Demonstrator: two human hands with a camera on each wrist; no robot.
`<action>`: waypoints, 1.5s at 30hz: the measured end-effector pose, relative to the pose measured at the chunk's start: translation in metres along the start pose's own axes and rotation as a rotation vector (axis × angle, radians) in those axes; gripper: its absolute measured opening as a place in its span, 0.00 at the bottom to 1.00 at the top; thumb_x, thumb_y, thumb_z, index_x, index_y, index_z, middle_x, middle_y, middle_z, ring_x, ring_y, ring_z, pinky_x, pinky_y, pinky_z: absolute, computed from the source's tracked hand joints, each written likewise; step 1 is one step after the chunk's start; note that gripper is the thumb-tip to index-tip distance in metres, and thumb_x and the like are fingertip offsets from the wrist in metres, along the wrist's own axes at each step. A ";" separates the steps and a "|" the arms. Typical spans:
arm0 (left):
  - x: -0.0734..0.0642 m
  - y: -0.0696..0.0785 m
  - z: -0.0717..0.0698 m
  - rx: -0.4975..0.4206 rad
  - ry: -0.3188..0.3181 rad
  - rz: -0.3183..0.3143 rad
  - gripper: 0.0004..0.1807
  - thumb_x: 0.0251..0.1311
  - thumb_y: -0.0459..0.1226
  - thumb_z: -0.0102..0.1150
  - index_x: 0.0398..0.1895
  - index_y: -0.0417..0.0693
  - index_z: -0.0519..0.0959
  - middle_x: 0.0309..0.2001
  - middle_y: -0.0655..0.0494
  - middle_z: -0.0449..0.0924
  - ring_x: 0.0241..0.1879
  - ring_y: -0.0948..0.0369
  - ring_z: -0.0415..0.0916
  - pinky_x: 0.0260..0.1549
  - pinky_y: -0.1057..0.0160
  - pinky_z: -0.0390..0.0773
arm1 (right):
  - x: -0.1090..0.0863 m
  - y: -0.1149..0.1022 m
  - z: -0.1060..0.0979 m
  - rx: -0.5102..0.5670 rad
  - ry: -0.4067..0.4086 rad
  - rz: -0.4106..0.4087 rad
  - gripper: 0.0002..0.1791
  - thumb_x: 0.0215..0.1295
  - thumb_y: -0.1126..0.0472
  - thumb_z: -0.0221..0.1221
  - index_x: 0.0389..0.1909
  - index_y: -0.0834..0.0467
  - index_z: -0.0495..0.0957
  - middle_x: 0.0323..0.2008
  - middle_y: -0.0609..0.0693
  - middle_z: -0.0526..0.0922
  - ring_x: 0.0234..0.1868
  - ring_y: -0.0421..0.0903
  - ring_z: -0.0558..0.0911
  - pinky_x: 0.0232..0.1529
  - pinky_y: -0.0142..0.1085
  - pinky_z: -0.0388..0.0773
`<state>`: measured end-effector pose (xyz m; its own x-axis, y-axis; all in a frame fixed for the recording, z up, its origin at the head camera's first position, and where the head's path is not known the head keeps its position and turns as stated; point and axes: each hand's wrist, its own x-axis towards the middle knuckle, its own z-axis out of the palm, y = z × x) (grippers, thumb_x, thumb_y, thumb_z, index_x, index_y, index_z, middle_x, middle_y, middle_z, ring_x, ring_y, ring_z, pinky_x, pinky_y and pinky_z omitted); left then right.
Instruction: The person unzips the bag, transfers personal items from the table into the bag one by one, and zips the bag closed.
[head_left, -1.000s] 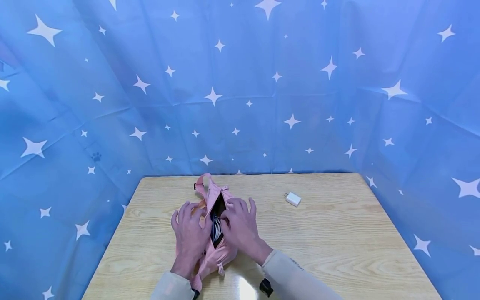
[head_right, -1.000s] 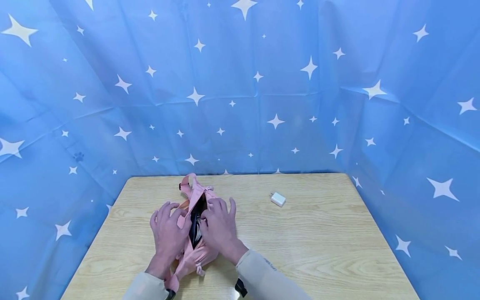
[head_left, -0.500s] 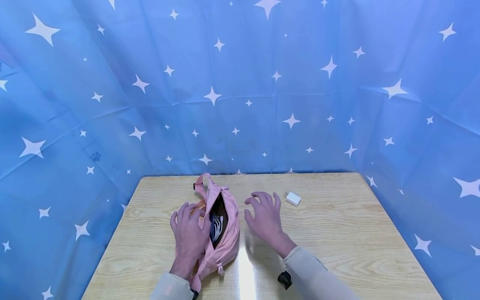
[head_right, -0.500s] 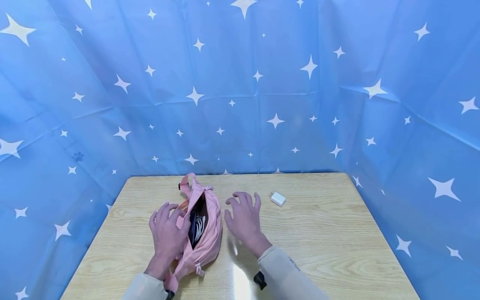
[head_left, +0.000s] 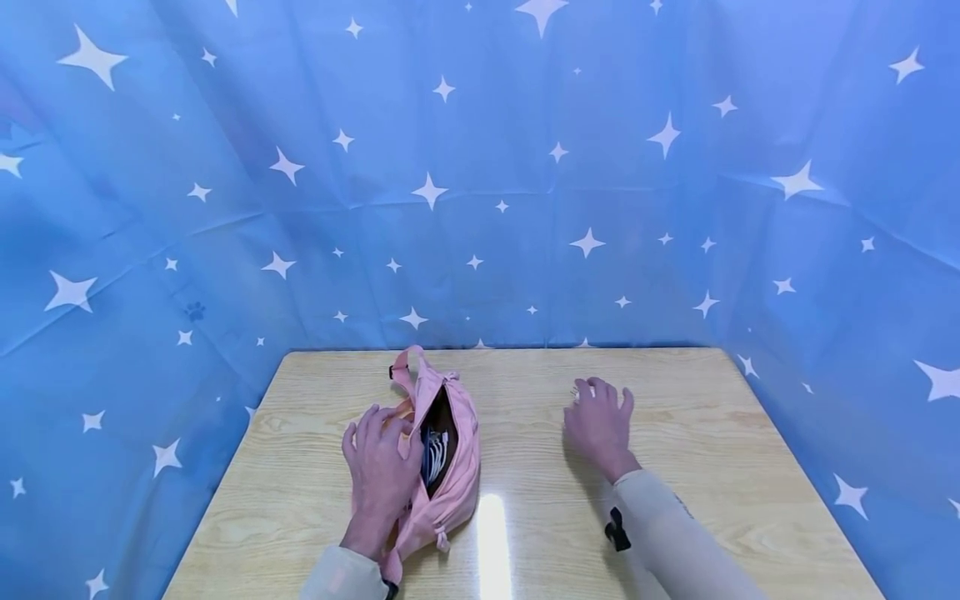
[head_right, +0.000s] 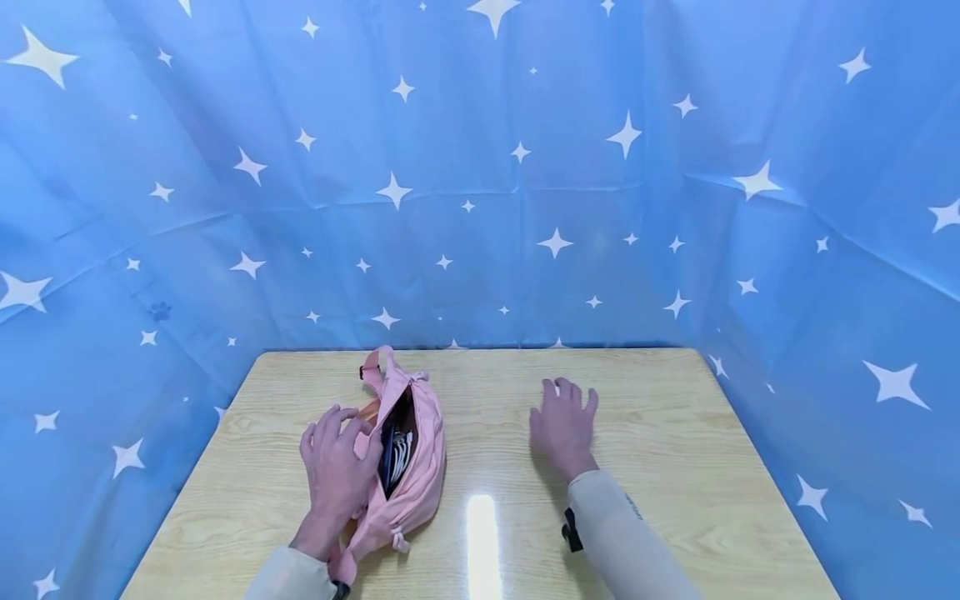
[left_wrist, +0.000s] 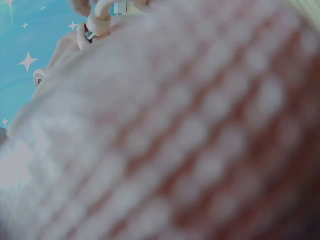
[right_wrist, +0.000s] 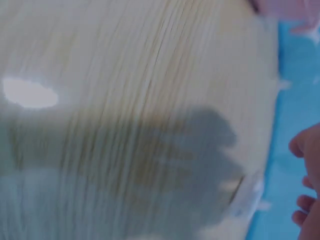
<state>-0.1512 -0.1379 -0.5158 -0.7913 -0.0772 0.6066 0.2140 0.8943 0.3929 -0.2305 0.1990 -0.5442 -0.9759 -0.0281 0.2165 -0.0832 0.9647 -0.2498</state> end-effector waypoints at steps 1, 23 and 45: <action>0.000 0.000 0.000 0.000 -0.001 0.000 0.05 0.54 0.40 0.63 0.26 0.51 0.79 0.51 0.48 0.76 0.63 0.46 0.63 0.60 0.37 0.50 | 0.001 0.007 0.002 -0.006 0.002 0.012 0.29 0.64 0.53 0.56 0.64 0.61 0.66 0.61 0.63 0.67 0.62 0.65 0.63 0.62 0.66 0.41; 0.000 0.009 0.003 -0.005 -0.007 -0.001 0.05 0.54 0.41 0.62 0.26 0.51 0.79 0.51 0.47 0.77 0.63 0.45 0.63 0.60 0.37 0.50 | -0.004 0.051 0.016 -0.077 -0.024 -0.019 0.27 0.64 0.57 0.59 0.61 0.64 0.68 0.56 0.65 0.73 0.59 0.65 0.66 0.61 0.68 0.42; 0.000 0.003 0.000 0.013 -0.008 -0.028 0.05 0.54 0.40 0.63 0.25 0.51 0.79 0.51 0.47 0.77 0.63 0.46 0.63 0.60 0.38 0.50 | -0.004 0.009 0.019 -0.073 0.197 -0.300 0.26 0.58 0.56 0.64 0.58 0.58 0.73 0.51 0.55 0.79 0.54 0.58 0.72 0.64 0.62 0.47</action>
<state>-0.1512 -0.1355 -0.5146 -0.8013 -0.0992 0.5900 0.1839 0.8976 0.4007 -0.2314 0.2030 -0.5651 -0.8520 -0.2686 0.4494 -0.3382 0.9376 -0.0807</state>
